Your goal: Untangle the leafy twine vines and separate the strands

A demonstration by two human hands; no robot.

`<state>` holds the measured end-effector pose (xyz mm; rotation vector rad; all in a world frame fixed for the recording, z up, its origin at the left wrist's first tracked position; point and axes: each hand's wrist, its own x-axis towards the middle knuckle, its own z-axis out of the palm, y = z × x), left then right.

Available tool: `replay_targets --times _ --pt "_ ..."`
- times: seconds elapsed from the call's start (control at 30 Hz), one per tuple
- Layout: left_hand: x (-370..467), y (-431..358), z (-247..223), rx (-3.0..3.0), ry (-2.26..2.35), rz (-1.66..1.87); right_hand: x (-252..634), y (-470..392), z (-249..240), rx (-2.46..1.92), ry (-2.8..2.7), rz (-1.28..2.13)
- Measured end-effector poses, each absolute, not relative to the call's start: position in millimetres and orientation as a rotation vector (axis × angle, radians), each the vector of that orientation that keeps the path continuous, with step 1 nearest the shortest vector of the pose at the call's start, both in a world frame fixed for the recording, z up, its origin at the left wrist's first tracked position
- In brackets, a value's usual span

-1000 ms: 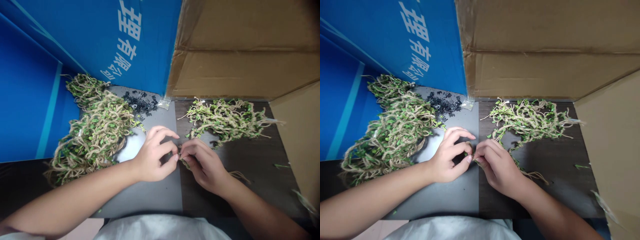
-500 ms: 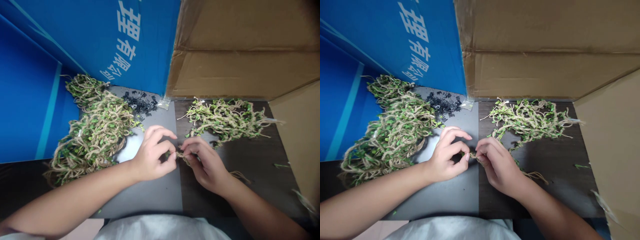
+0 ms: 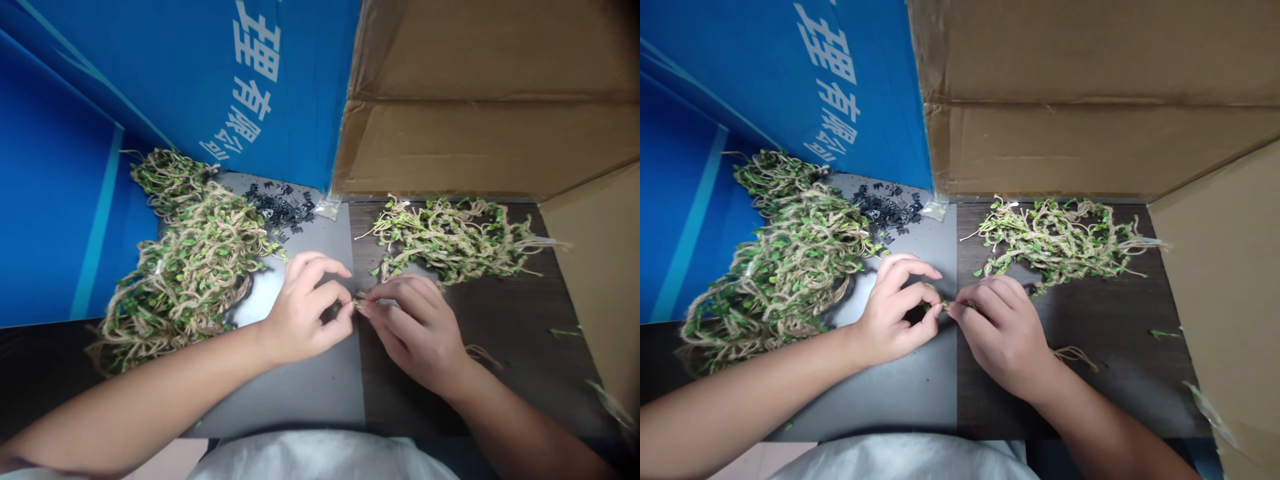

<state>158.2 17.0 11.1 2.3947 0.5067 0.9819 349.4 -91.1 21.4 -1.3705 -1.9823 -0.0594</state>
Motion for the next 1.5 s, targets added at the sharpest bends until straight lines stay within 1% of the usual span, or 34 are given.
replay_targets --times 0.23,0.47,0.7,0.93,1.13,1.23,1.4,1.5 --pt "158.7 15.5 13.2 2.375 0.495 0.962 347.8 -94.3 19.4 -1.315 -1.849 0.226" --pt "157.6 19.6 16.8 2.265 0.393 0.904 347.2 -91.1 21.3 -1.257 -1.755 0.355" --pt "158.0 20.7 17.4 2.214 0.393 0.872 348.3 -91.3 18.5 -1.279 -1.725 0.375" --pt "158.8 18.9 15.6 2.226 0.414 0.884 345.3 -92.4 16.0 -1.279 -1.765 0.326" --pt "160.5 18.1 18.0 2.250 0.441 0.910 346.1 -93.3 16.4 -1.249 -1.804 0.371" --pt "160.2 18.3 18.4 2.273 0.445 0.910 348.5 -91.2 20.1 -1.206 -1.758 0.509" --pt "157.8 18.1 17.8 2.284 0.442 0.908 349.3 -89.7 22.0 -1.174 -1.572 0.849" --pt "156.4 17.7 17.7 2.266 0.410 0.901 347.5 -90.7 20.2 -1.174 -1.488 0.907"
